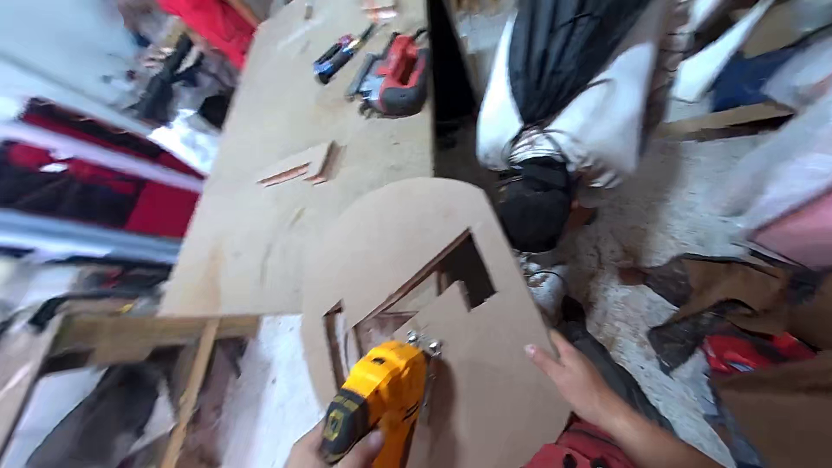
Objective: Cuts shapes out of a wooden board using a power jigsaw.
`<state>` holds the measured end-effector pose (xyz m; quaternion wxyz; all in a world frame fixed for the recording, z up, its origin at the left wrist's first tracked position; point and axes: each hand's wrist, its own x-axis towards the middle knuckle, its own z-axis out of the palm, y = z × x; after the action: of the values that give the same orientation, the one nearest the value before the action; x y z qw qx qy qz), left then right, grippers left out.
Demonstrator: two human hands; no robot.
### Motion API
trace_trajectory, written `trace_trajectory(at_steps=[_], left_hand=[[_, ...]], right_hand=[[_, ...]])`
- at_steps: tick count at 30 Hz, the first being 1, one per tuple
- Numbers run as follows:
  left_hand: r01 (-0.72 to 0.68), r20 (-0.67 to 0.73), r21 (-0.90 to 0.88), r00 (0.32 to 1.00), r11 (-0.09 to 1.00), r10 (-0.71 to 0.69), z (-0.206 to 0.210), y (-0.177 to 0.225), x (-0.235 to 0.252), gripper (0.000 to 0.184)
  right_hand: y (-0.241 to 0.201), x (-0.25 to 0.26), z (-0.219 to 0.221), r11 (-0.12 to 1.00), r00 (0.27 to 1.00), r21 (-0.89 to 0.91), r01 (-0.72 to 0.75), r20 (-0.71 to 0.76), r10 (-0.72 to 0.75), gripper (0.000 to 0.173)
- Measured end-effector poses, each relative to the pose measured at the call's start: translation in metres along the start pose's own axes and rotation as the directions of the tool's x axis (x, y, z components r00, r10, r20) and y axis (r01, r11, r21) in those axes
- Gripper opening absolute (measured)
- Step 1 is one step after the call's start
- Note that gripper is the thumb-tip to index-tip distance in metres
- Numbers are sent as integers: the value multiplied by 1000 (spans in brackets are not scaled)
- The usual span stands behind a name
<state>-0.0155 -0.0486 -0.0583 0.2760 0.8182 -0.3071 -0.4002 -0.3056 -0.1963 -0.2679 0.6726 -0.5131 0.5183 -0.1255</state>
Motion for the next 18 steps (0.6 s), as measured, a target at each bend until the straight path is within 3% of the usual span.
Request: trace_trajectory(at_steps=[7,18], left_hand=[[-1,-45,-67,999,998,-2,0,-9,-2,48],[-48,-30,-70,998,996,46,-2,-14,-1,48]], right_hand=[[-3,-4,5,1000,1000,3,10,-20,-9,62],[0,-3,3,997,998,-47,-56,-17,55,58]])
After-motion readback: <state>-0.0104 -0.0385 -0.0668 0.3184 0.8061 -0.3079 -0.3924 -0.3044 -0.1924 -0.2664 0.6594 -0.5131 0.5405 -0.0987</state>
